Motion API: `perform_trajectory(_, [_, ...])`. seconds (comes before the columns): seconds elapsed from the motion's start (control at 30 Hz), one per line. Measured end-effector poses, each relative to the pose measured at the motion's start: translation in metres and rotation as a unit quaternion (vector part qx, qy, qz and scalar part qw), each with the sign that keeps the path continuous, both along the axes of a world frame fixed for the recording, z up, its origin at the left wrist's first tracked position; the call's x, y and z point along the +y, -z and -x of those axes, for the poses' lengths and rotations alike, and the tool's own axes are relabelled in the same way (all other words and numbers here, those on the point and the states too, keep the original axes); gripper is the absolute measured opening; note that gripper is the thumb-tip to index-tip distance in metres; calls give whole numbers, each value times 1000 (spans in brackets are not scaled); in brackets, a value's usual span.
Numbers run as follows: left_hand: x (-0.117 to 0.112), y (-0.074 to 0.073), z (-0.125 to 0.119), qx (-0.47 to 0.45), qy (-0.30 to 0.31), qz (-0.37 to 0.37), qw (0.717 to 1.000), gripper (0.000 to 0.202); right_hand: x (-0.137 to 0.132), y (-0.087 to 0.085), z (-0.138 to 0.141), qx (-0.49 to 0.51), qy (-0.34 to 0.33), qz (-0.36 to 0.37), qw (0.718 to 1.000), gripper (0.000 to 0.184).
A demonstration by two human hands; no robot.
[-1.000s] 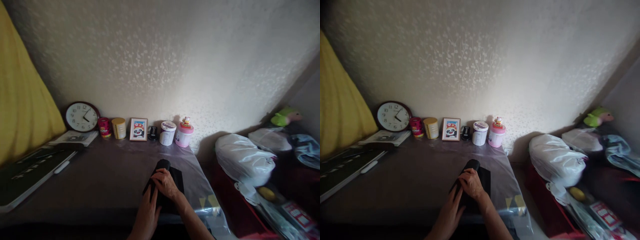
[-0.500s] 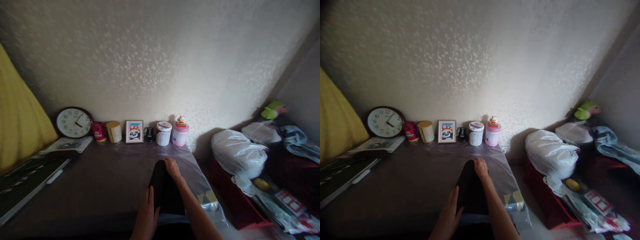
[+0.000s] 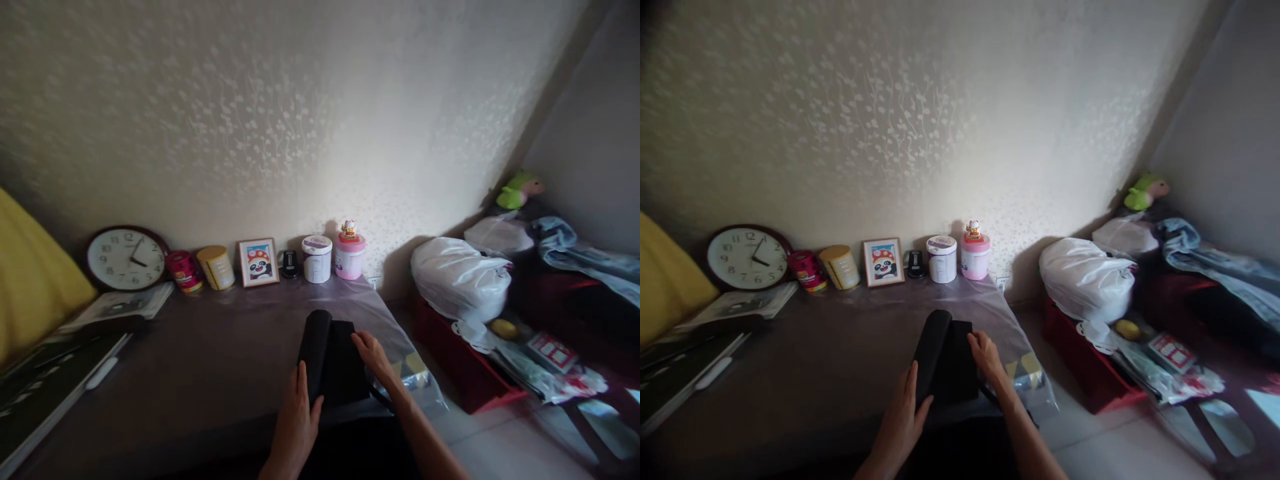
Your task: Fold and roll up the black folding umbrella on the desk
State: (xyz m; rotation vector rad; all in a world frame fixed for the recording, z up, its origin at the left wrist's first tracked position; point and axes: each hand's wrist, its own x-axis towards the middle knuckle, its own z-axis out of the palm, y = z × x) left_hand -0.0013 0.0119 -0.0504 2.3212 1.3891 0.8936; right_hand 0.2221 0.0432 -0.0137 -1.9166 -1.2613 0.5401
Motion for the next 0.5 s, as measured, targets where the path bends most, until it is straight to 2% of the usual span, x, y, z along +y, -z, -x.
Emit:
perform_trajectory(0.17, [0, -4, 5, 13, 34, 50, 998, 65, -2, -7, 11, 5, -12, -3, 1000, 35])
perform_trajectory(0.33, [-2, -13, 6, 23, 36, 129, 991, 81, 14, -18, 27, 59, -41, -53, 996, 28])
perform_trajectory(0.5, [-3, -14, 4, 20, 32, 110, 993, 82, 36, -27, 60, 76, -33, -53, 995, 31])
